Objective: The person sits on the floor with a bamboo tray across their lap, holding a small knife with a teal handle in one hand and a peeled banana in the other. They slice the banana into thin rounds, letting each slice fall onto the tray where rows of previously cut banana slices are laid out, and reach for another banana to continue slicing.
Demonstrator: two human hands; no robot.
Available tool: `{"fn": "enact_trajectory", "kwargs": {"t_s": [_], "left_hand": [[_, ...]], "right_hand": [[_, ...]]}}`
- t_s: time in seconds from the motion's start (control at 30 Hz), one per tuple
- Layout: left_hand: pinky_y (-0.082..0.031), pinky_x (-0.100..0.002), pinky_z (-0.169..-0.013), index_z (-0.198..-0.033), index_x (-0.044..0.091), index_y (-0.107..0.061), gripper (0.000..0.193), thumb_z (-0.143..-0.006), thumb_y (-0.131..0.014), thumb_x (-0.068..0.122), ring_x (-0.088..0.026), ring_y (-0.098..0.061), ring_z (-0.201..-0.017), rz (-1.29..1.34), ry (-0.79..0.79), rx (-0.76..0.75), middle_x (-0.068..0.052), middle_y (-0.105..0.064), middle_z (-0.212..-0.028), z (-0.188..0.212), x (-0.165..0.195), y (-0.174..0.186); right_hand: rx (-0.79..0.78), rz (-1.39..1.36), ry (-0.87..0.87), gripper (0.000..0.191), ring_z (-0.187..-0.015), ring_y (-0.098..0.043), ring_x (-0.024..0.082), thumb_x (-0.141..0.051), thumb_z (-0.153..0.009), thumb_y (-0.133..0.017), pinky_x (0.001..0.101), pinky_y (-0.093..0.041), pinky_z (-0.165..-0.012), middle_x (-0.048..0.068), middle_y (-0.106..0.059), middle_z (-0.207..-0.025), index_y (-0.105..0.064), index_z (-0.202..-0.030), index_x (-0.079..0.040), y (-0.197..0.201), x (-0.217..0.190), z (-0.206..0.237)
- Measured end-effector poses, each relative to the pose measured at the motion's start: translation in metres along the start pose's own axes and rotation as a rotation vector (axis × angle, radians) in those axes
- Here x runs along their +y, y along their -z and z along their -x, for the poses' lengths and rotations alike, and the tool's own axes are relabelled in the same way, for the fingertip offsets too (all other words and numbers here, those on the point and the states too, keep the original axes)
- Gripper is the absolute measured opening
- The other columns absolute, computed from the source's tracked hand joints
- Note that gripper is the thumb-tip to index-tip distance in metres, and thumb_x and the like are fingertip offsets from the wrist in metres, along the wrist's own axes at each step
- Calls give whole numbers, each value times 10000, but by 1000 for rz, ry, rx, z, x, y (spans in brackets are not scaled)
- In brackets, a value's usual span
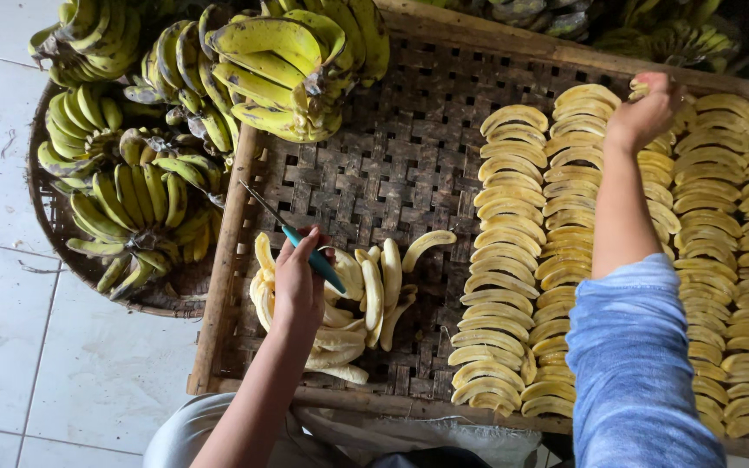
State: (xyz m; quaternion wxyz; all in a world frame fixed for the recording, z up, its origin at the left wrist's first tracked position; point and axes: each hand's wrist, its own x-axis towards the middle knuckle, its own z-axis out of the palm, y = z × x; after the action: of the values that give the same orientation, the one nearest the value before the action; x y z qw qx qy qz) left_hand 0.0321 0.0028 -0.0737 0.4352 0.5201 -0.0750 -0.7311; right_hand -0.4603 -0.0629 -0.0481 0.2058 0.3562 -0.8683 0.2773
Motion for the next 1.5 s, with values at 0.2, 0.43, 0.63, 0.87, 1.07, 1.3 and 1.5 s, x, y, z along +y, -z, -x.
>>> {"fn": "enact_trajectory", "kwargs": {"t_s": [0.2, 0.43, 0.63, 0.87, 1.07, 1.3, 1.5], "left_hand": [[-511, -285, -701, -1082, 25, -599, 108, -986, -607, 75, -167, -574, -765, 136, -58, 1, -75, -620, -895, -8, 16, 11], [-511, -288, -681, -1092, 41, -603, 131, -974, -628, 90, -159, -585, -740, 201, -124, 7, -64, -621, -881, -9, 37, 19], [-512, -293, -668, -1090, 38, -611, 134, -970, -626, 96, -158, -592, -722, 237, -129, -4, -70, -630, -881, -3, 47, 21], [-518, -305, -668, -1077, 36, -598, 126, -970, -615, 99, -173, -600, -736, 263, -86, -15, -65, -622, -880, 8, 55, 22], [-535, -305, -705, -1087, 56, -599, 129, -966, -615, 95, -173, -596, -756, 355, -130, -38, -71, -629, -894, 8, 77, 29], [-536, -313, -721, -1098, 71, -605, 134, -971, -631, 107, -176, -616, -778, 377, -125, -30, -63, -639, -906, 10, 96, 34], [-524, -309, -707, -1098, 67, -605, 148, -965, -637, 123, -176, -611, -768, 355, -106, -67, -60, -631, -904, 15, 94, 31]], "right_hand": [[-567, -624, 363, 96, -892, -649, 141, 47, -1027, -681, 244, -536, -728, 82, -687, -1033, -651, -1092, -18, 14, -78, 111], [-1314, -700, 729, 145, -781, -713, 147, -220, -1004, -671, 299, -599, -709, 43, -736, -890, -682, -1071, -92, 98, -158, 259], [-1375, -404, 500, 544, -659, -685, 259, -331, -891, -766, 407, -522, -593, 92, -679, -753, -462, -1262, -74, 144, -173, 297], [-1273, -271, 548, 510, -870, -682, 307, -256, -873, -752, 431, -558, -635, 143, -655, -1021, -462, -1252, -80, 153, -181, 301], [-975, -589, 885, 408, -1047, -617, 240, -294, -890, -792, 383, -539, -938, 84, -658, -1106, -605, -1172, -65, 141, -211, 325], [-1336, -830, 934, 256, -1096, -611, 201, -290, -1006, -725, 374, -539, -1035, 19, -654, -1091, -679, -1153, -85, 156, -240, 374], [-857, -508, 1551, 157, -1197, -571, 290, -239, -807, -715, 592, -370, -1069, 28, -681, -1031, -754, -942, -169, 178, -265, 406]]}}
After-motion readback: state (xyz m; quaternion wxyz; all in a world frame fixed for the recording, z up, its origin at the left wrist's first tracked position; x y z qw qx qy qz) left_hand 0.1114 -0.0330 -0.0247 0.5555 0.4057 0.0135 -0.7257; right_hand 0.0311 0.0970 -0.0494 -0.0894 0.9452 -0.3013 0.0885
